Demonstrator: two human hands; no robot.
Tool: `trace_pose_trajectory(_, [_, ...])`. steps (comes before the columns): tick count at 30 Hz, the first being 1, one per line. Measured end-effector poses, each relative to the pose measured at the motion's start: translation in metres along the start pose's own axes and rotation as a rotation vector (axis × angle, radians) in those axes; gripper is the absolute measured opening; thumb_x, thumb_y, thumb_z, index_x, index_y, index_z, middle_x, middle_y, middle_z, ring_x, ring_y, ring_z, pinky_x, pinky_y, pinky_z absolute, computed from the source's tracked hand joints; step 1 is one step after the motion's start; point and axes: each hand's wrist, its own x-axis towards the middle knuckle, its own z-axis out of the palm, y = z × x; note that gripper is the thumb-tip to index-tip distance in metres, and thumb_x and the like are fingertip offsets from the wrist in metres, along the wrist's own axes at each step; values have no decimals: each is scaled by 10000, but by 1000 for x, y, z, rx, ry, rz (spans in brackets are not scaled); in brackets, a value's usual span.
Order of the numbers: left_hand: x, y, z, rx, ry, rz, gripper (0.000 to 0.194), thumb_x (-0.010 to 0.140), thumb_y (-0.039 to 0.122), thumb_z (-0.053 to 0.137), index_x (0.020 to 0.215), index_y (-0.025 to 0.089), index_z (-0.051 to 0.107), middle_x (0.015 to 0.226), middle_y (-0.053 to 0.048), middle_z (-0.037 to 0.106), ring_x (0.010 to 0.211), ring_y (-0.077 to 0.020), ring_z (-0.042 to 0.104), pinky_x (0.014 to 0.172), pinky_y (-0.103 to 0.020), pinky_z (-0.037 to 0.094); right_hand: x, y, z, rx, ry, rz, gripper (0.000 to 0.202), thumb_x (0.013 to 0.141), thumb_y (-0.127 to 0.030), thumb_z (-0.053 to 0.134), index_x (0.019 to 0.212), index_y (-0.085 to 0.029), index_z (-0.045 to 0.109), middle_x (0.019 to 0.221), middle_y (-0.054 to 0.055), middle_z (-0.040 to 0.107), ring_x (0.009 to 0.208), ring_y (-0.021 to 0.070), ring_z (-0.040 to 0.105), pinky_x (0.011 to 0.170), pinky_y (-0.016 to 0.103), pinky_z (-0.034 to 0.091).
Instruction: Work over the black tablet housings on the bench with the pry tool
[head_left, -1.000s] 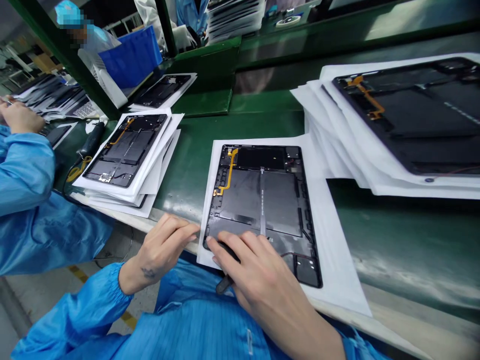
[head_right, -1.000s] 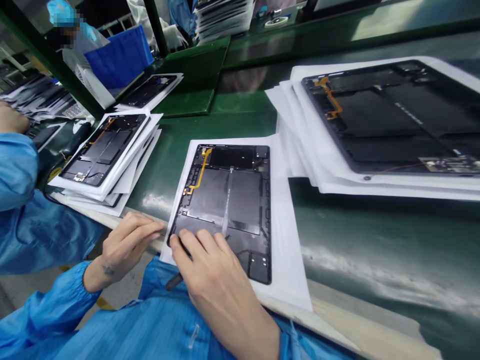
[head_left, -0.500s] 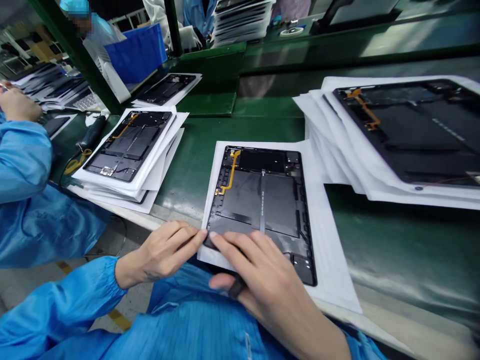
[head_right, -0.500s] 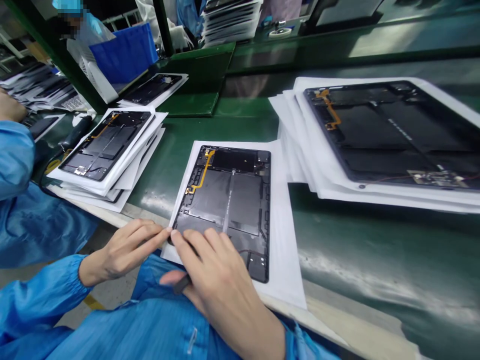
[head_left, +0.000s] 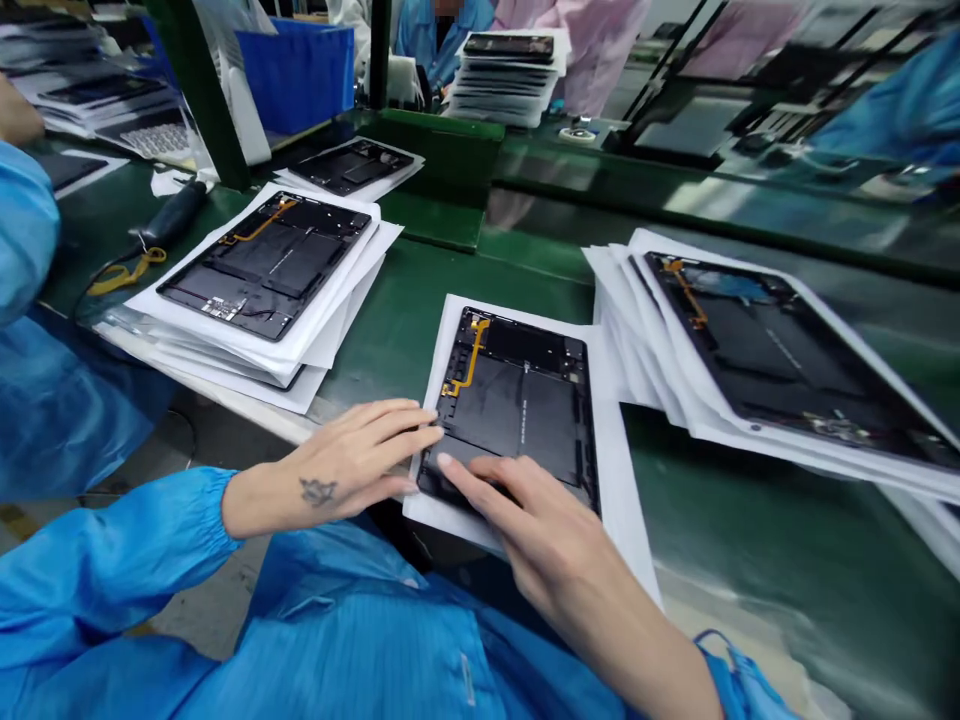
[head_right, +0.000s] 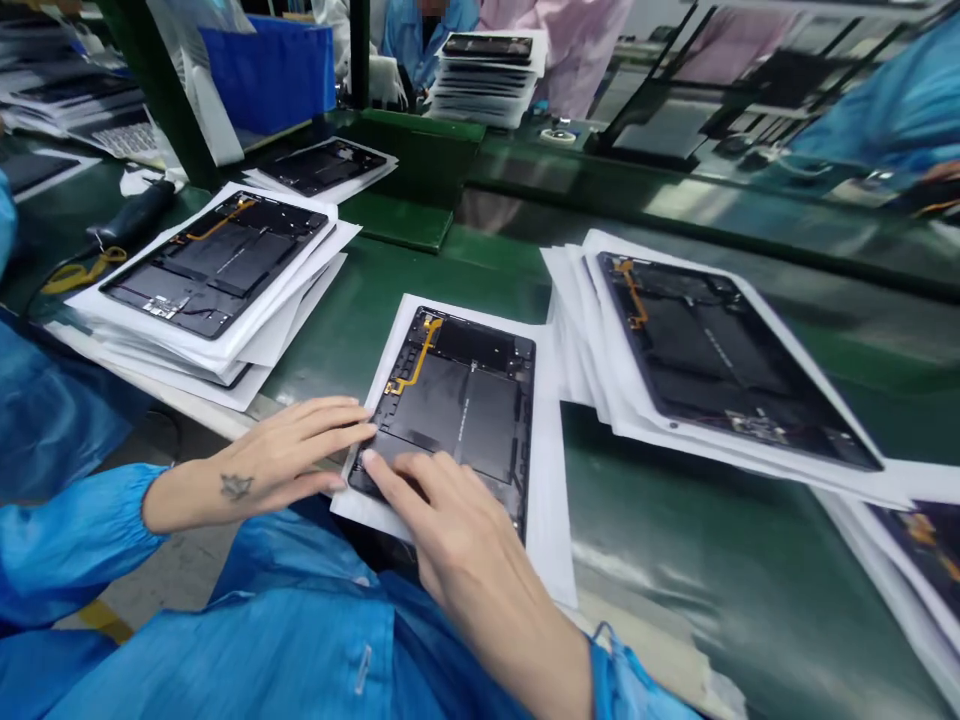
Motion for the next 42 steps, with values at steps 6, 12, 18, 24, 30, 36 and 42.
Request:
trace_pose_trajectory(6, [6, -4, -4, -88, -144, -15, 654, 1016, 455, 532, 1560, 160, 322, 1622, -141, 350, 1528, -242, 303, 1279, -452, 244, 1, -8, 17, 42, 86, 55, 446, 960, 18, 444, 1350, -163, 560, 1100, 104, 683, 930, 167, 651, 813, 293, 544])
trace_pose_trajectory(12, [9, -5, 10, -37, -56, 0, 569, 1026, 417, 537, 1494, 120, 412, 1574, -135, 438, 1478, -225, 403, 1264, -438, 276, -3, -9, 27, -15, 91, 78, 522, 923, 50, 464, 1364, -196, 595, 1092, 104, 685, 903, 171, 658, 767, 282, 549])
trace_pose_trajectory(18, [9, -5, 15, 3, -15, 29, 533, 1035, 408, 513, 1457, 88, 453, 1559, -147, 457, 1474, -226, 407, 1247, -424, 287, -1, -9, 23, -44, 34, 77, 523, 923, 45, 462, 1367, -200, 592, 1084, 111, 690, 899, 181, 651, 740, 296, 552])
trace_pose_trajectory(24, [11, -3, 13, 30, 8, 39, 510, 1045, 411, 483, 1423, 70, 486, 1526, -169, 495, 1441, -251, 453, 1222, -420, 298, 0, -12, 19, -51, -15, 97, 501, 915, 73, 465, 1338, -161, 595, 1077, 109, 686, 886, 165, 644, 753, 274, 538])
trace_pose_trajectory(30, [9, -3, 15, 56, -20, 40, 521, 1072, 429, 398, 1456, 80, 454, 1570, -150, 440, 1472, -242, 403, 1239, -426, 258, 6, -9, 14, -88, -64, 42, 407, 942, 33, 465, 1284, -139, 604, 1054, 121, 709, 844, 171, 643, 701, 287, 522])
trace_pose_trajectory(36, [11, -2, 18, 39, 18, 22, 481, 1067, 399, 423, 1414, 74, 499, 1521, -160, 503, 1427, -262, 471, 1203, -435, 320, 26, -15, -2, -296, -207, -105, 307, 1015, -58, 384, 1091, -119, 675, 1021, 109, 748, 696, 151, 592, 604, 291, 461])
trace_pose_trajectory(42, [10, -6, 24, 2, 10, 18, 500, 1037, 444, 497, 1409, 110, 513, 1526, -157, 499, 1428, -253, 473, 1203, -418, 333, 27, -5, -3, -73, -205, -13, 308, 1031, -113, 384, 1137, -162, 669, 1064, 100, 728, 857, 159, 673, 696, 267, 545])
